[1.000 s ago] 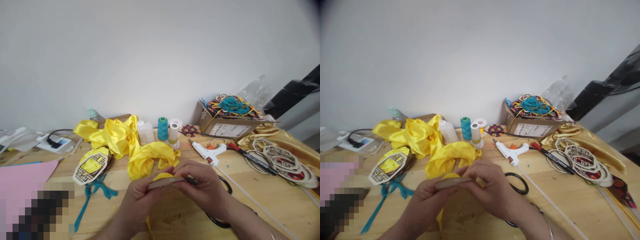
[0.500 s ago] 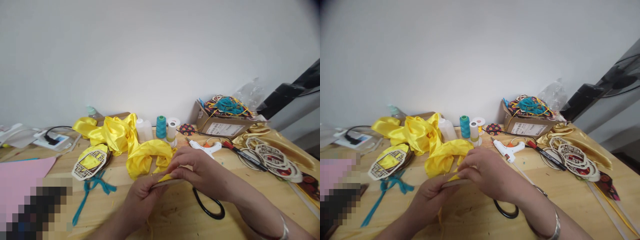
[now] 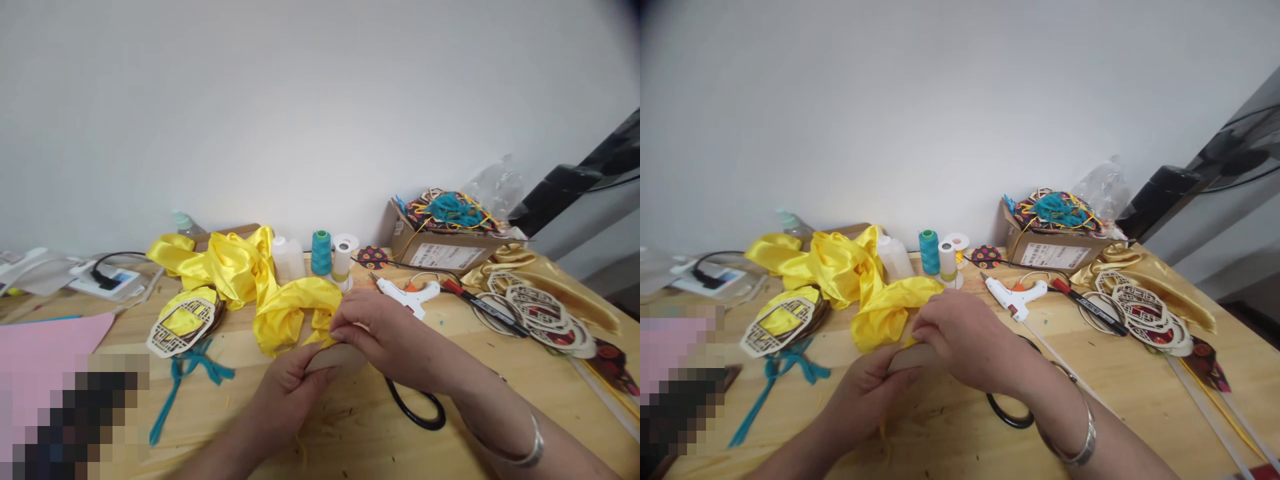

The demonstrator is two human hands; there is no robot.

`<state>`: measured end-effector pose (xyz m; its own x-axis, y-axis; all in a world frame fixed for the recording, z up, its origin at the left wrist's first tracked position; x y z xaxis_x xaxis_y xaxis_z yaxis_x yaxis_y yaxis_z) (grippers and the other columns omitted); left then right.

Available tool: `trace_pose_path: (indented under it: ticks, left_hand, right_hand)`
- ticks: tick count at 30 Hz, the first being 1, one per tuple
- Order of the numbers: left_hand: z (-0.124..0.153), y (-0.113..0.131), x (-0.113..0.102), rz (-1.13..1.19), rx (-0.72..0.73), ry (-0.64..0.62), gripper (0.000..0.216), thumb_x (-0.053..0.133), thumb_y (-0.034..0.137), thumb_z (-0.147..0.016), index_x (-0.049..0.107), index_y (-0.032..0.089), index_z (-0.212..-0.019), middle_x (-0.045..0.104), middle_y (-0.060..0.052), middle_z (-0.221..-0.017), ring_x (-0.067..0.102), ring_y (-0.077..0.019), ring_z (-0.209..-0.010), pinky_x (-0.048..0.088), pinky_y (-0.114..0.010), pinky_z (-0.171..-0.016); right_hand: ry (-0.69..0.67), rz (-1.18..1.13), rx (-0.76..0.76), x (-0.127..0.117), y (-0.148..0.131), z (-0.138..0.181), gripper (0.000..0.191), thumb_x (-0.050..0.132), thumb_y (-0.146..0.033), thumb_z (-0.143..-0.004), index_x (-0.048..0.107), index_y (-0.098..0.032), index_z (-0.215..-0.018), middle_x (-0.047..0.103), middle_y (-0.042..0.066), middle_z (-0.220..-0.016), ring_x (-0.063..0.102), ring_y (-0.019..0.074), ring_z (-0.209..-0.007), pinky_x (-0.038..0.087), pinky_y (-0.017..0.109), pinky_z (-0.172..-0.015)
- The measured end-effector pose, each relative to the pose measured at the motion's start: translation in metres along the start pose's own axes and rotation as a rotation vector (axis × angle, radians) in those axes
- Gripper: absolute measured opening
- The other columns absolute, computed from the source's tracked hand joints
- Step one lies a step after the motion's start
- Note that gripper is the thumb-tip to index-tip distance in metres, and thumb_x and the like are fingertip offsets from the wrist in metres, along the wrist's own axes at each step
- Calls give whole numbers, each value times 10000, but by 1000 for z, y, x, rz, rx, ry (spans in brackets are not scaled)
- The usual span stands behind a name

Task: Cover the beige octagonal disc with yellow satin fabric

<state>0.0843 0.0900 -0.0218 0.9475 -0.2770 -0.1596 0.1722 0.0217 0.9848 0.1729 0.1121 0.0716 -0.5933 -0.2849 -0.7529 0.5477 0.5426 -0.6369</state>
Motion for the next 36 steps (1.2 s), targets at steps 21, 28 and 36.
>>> trace_pose_path:
  ticks: [21, 28, 36]
  left_hand:
    - [-8, -23, 4, 812, -140, 89, 235, 706, 161, -718, 723, 206, -948, 748, -62, -901, 676, -200, -849, 530, -289, -766]
    - [-5, -31, 5, 738, -169, 85, 215, 705, 172, -719, 725, 210, -929, 750, -43, -895, 674, -191, -839, 516, -285, -778]
    - [-4, -26, 3, 650, -165, 71, 246, 718, 192, -706, 726, 217, -950, 751, -33, -863, 676, -196, -831, 515, -288, -780]
  right_hand:
    - [148, -674, 215, 26, 65, 20, 207, 595, -295, -793, 726, -136, -807, 660, 54, -768, 574, 165, -724, 446, 276, -652]
    - [254, -600, 207, 15, 66, 24, 128, 619, -228, -770, 695, -146, -707, 632, 28, -705, 539, 133, -664, 417, 244, -612]
    - [272, -556, 246, 13, 71, 25, 139, 606, -236, -769, 686, -141, -706, 635, 32, -697, 534, 137, -652, 416, 250, -597]
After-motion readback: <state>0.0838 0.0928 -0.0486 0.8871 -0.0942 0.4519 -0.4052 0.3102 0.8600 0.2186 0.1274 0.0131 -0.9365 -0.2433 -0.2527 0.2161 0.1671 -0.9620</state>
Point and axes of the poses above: each hand's wrist, its own z-axis away from the middle knuckle, its own x-axis out of the palm, y = z × x, the point moved 10 cm from there along -z, towards the middle knuckle
